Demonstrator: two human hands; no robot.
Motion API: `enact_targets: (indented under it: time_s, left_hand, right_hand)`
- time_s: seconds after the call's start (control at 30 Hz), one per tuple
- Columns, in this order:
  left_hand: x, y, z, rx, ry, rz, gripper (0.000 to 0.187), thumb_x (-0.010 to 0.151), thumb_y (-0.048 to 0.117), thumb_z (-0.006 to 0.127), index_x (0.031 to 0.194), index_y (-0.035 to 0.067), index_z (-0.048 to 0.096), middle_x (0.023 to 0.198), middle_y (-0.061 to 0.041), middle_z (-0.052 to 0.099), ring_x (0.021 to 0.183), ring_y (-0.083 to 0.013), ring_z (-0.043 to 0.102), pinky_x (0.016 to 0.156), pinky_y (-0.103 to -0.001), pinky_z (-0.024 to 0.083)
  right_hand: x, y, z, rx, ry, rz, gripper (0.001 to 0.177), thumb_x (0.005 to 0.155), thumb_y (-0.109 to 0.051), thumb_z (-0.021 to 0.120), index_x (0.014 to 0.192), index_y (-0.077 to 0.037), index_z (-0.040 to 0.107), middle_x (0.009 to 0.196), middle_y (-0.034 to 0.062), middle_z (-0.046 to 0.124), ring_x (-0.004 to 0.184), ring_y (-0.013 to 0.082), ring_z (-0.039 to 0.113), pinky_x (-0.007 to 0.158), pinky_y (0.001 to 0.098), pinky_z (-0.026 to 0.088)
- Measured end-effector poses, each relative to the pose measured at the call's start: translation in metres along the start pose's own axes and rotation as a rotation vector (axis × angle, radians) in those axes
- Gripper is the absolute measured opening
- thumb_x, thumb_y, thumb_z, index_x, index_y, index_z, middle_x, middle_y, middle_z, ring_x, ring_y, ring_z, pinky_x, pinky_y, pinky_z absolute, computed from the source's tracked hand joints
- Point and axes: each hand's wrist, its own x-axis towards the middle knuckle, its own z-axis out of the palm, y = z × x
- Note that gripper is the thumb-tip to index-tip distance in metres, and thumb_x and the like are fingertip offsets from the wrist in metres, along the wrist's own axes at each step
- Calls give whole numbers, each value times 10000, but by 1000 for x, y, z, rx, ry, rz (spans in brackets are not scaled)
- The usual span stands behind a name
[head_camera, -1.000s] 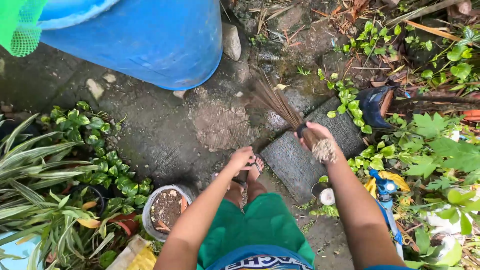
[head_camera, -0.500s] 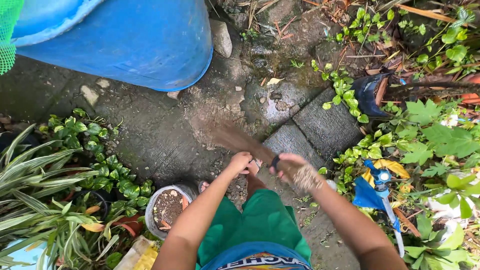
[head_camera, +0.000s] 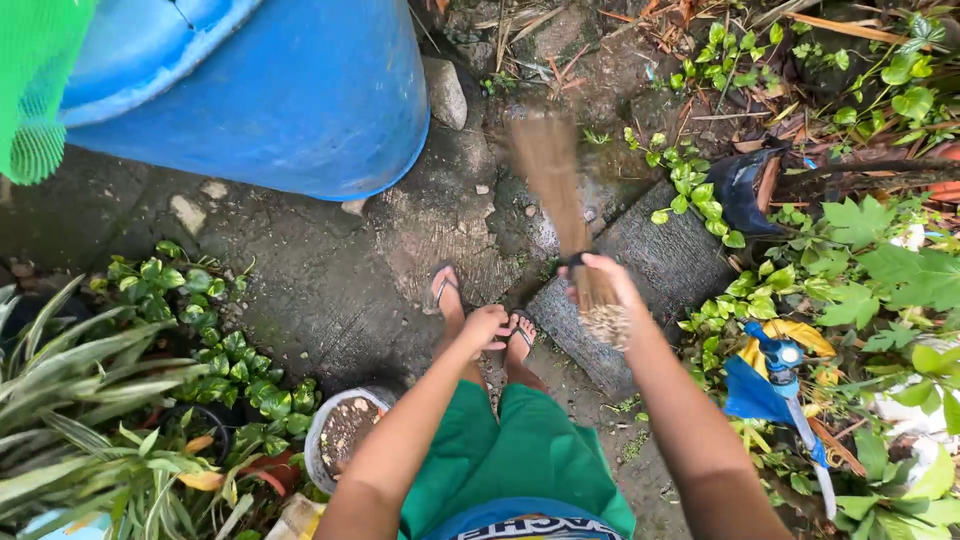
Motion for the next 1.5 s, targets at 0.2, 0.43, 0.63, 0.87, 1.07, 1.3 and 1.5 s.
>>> enact_targets:
  time_s: [0.2,0.43,0.63,0.87,1.07,1.3,1.5]
  left_hand:
    - [22,58,-31,18,77,57,548,924,276,617,1447,183,479,1252,-27,653,1038,-230,711,825,-488,607]
    - [38,132,-82,137,-4,132,522,925,302,608,1426,163,555,1232,-1,673,1022,-201,698,798,-467,603]
    - [59,164,-101,241,-15,42,536,967,413,557,1448,196,464,1254,29,591,1058,-209,665,822,-474,579]
    - [78,197,-88,186,-127,73,572,988,452,509,1458,129,469,1346,-125,600,1128,-289,664,851,-519,599]
    - [43,200,-53,323,-325,-56,607,967,451,517,1491,155,438,1419,-109,555,1158,-305,634,877,-526,578]
    - [13,220,-16,366,-418,-83,655,952,509,537,1487,144,440,1440,-137,554,1175,-319,635,843,-519,574]
    - [31,216,-23,183,-474,-194,576,1020,619,643,1262,97,667,1036,-77,649,797,-217,583,644,-351,434]
  right_hand:
    - [67,2,49,584,-374,339,566,889,-331,700,1254,45,488,1113,238,601,777,242,601,618,373,608]
    - [162,-183,87,719,-302,180,616,797,-245,724,1234,123,495,1046,284,571,705,261,614,583,344,610]
    - [133,-123,102,-27,-160,-363,344,955,-291,750,1158,-47,617,1018,181,683,899,303,685,633,352,586]
    - [67,9,106,93,13,63,380,854,-367,703,1074,-60,654,951,132,712,690,244,664,598,339,578]
    - [63,-14,35,105,-22,-12,513,871,-395,719,1175,13,657,977,199,748,647,245,649,581,337,541]
    - [55,7,76,26,356,-348,690,808,-124,689,1450,-248,470,1079,117,624,832,242,661,699,411,575]
    - [93,47,155,467,339,-370,451,855,-180,656,1276,-158,496,1037,140,664,873,316,693,770,502,587]
